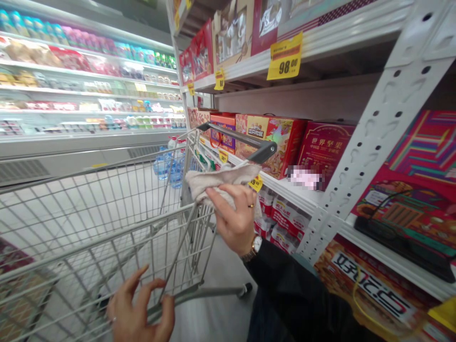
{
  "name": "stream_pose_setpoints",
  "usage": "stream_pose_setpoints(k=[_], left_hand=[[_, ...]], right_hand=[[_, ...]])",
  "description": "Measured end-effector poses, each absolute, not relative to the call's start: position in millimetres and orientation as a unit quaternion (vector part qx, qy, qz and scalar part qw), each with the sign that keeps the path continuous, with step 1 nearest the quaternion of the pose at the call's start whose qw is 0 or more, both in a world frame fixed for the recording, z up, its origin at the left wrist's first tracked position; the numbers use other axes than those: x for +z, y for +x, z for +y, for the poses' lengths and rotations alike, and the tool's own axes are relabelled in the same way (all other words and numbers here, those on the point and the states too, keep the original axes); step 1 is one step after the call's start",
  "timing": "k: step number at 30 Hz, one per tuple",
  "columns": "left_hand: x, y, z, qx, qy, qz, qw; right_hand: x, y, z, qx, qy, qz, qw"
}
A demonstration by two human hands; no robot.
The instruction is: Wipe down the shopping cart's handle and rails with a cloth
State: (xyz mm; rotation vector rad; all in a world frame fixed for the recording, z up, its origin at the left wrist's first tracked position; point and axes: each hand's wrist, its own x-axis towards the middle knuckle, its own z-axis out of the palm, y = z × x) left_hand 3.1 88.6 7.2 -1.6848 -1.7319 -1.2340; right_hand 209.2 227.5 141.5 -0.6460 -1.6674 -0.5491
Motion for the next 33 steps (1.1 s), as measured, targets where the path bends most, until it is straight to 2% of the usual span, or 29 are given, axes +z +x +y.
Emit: stream_pose_setpoints(k=[6, 14, 20, 23, 27, 33], left_hand=[[3.8, 16.3, 109.1, -0.466, -0.656, -0.582, 0.116], [-8.4, 1.6, 112.1, -0.488, -0.625, -0.609, 0.026], [-13.2, 1.7, 113.1, -0.573, -0.560, -0.599, -0.012], [-17.1, -3.4, 114.3, -0.639, -0.513, -0.572, -0.043], [-18.3, -3.6, 113.9, -0.646, -0.487, -0.577, -0.110], [-15.4, 6.5, 112.7, -0.646, -0.526, -0.549, -0.064]], right_hand=[[103.0, 189.5, 220.5, -0.291, -0.223, -0.751, 0.550], [125.7, 197.1, 229.1, -0.216, -0.305, -0.730, 0.572], [50.6, 169.0, 213.0, -0.283, -0.198, -0.796, 0.498], [23.9, 163.4, 209.9, -0.284, -0.171, -0.803, 0.496], [34.4, 168.7, 213.7, -0.272, -0.176, -0.801, 0.504], [71.0, 178.2, 221.8, -0.217, -0.263, -0.763, 0.549]])
